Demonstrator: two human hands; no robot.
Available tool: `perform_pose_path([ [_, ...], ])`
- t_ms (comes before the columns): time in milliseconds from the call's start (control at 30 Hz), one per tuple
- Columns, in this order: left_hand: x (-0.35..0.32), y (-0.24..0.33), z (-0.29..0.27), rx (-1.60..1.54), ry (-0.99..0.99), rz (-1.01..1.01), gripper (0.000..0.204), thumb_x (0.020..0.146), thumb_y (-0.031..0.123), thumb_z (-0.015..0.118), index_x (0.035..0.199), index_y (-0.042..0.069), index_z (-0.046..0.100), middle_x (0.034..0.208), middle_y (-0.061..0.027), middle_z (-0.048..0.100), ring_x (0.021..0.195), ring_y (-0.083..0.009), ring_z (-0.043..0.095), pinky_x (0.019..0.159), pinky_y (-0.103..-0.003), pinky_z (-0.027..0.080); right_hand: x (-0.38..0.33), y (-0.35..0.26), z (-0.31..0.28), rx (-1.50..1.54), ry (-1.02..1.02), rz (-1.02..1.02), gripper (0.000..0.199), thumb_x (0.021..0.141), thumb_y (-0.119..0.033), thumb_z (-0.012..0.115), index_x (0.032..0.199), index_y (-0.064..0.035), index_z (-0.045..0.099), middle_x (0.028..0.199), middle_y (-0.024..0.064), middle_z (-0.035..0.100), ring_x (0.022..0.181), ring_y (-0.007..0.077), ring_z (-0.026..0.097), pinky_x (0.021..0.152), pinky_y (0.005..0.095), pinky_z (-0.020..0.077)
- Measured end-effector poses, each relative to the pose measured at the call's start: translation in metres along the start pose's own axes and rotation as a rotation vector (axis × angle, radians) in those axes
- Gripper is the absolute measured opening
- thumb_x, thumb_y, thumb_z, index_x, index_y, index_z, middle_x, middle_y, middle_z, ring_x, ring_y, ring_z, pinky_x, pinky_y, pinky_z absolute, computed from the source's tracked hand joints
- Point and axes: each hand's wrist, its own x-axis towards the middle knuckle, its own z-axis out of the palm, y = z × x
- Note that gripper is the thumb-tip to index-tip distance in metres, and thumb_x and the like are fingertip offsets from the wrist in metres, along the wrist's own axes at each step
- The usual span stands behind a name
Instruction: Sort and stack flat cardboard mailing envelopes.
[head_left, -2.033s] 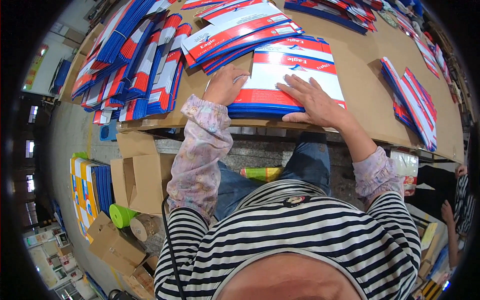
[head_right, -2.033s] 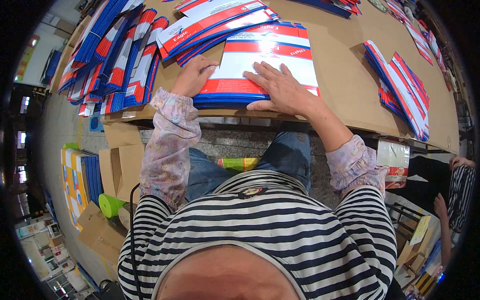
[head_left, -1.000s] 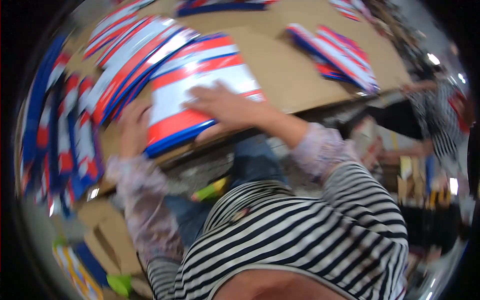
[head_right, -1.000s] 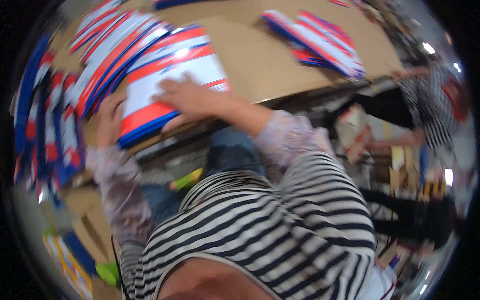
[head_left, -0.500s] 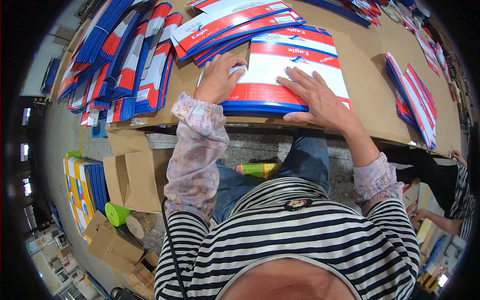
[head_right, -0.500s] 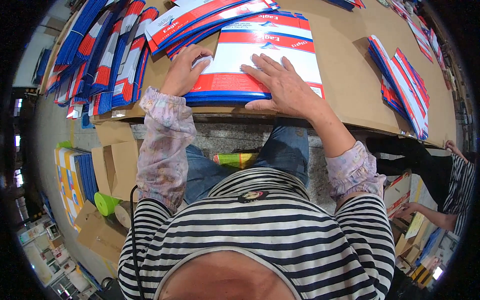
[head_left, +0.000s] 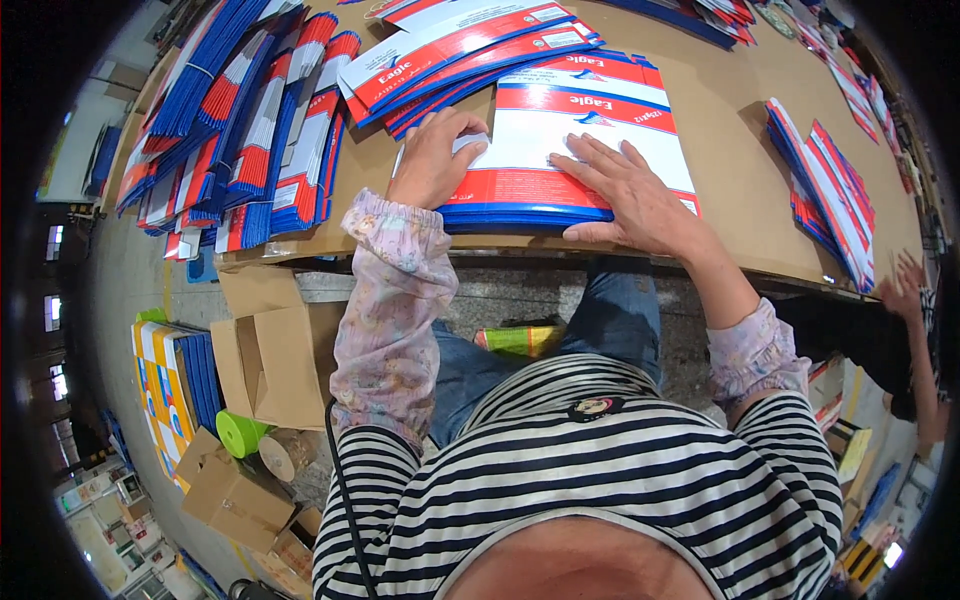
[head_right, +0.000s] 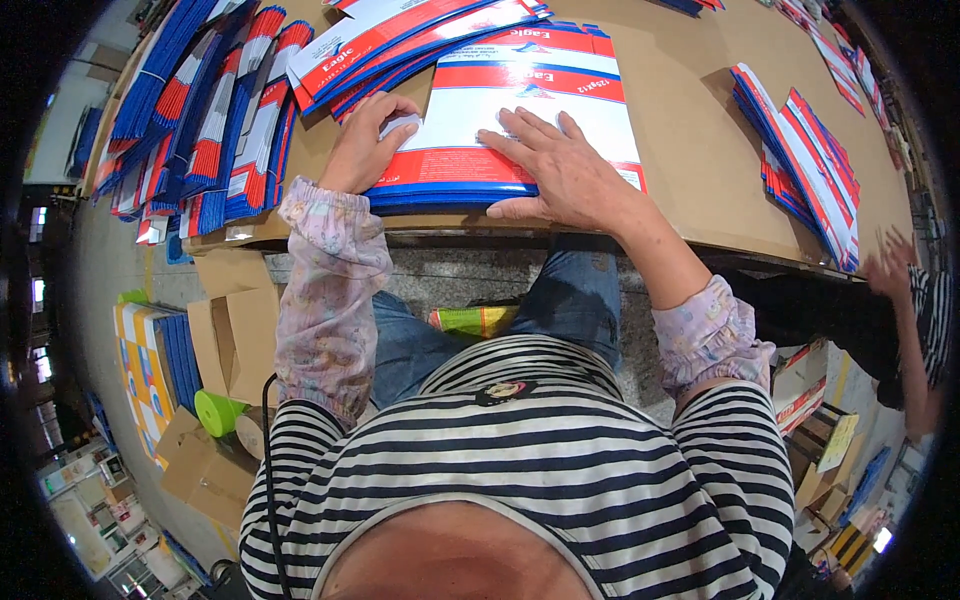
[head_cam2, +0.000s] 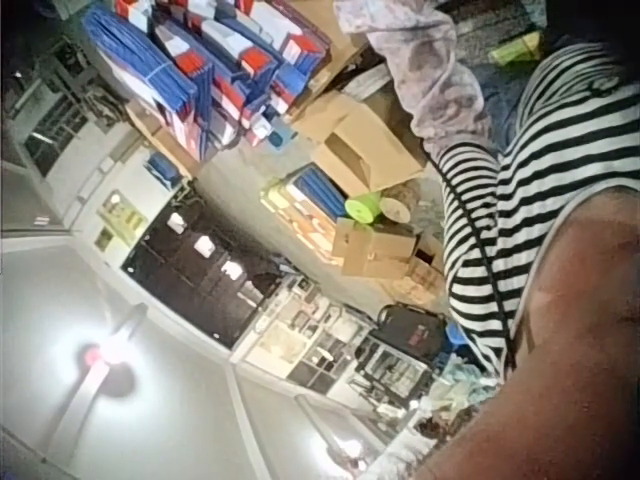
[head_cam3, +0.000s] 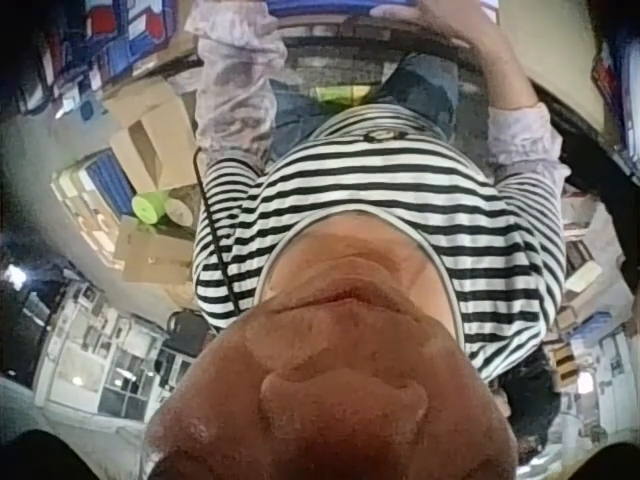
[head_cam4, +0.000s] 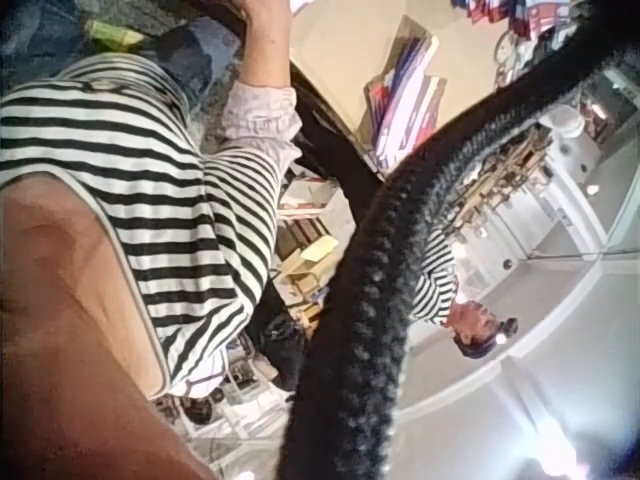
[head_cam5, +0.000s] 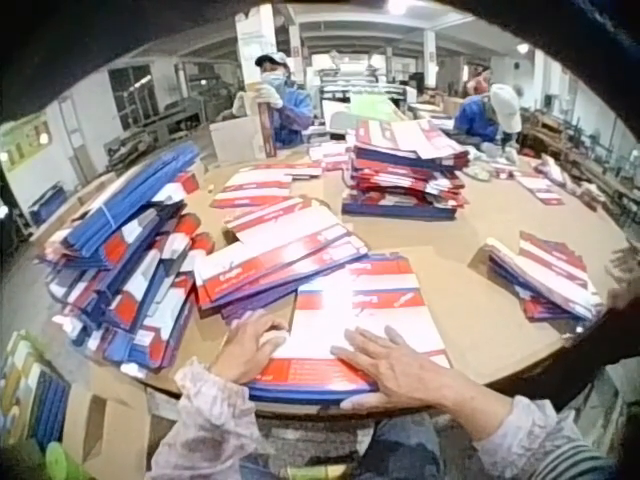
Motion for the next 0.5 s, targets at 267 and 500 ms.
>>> perform_pose_path([
  [267, 0.006, -0.017, 0.01, -0.059, 0.04, 0.096, 0.019, 0.081, 0.012, 0.064, 0.097, 0.003, 0.063, 0.094, -0.0144, 0.061, 0.092, -0.0297, 0.059, 0.082, -0.037, 0.046, 0.0, 0.011, -0.018, 0.14, -0.094, -0.041, 0.075, 0.084, -0.055, 0.059, 0.142, -0.0123, 0.039, 0.148, 0.0175, 0.034, 0.137, 0.0338, 0.031, 0.113, 0.0504, 0.0232],
  [500, 0.007, -0.001, 0.006, -0.113, -0.018, 0.033, 0.018, 0.084, 0.01, 0.06, 0.099, 0.0, 0.06, 0.092, -0.0139, 0.059, 0.09, -0.0293, 0.059, 0.08, -0.035, 0.045, -0.083, 0.178, -0.068, -0.144, 0.406, 0.488, 0.071, 0.08, -0.039, 0.071, 0.138, -0.0095, 0.042, 0.144, 0.0204, 0.038, 0.13, 0.0363, 0.04, 0.107, 0.0408, 0.0341],
])
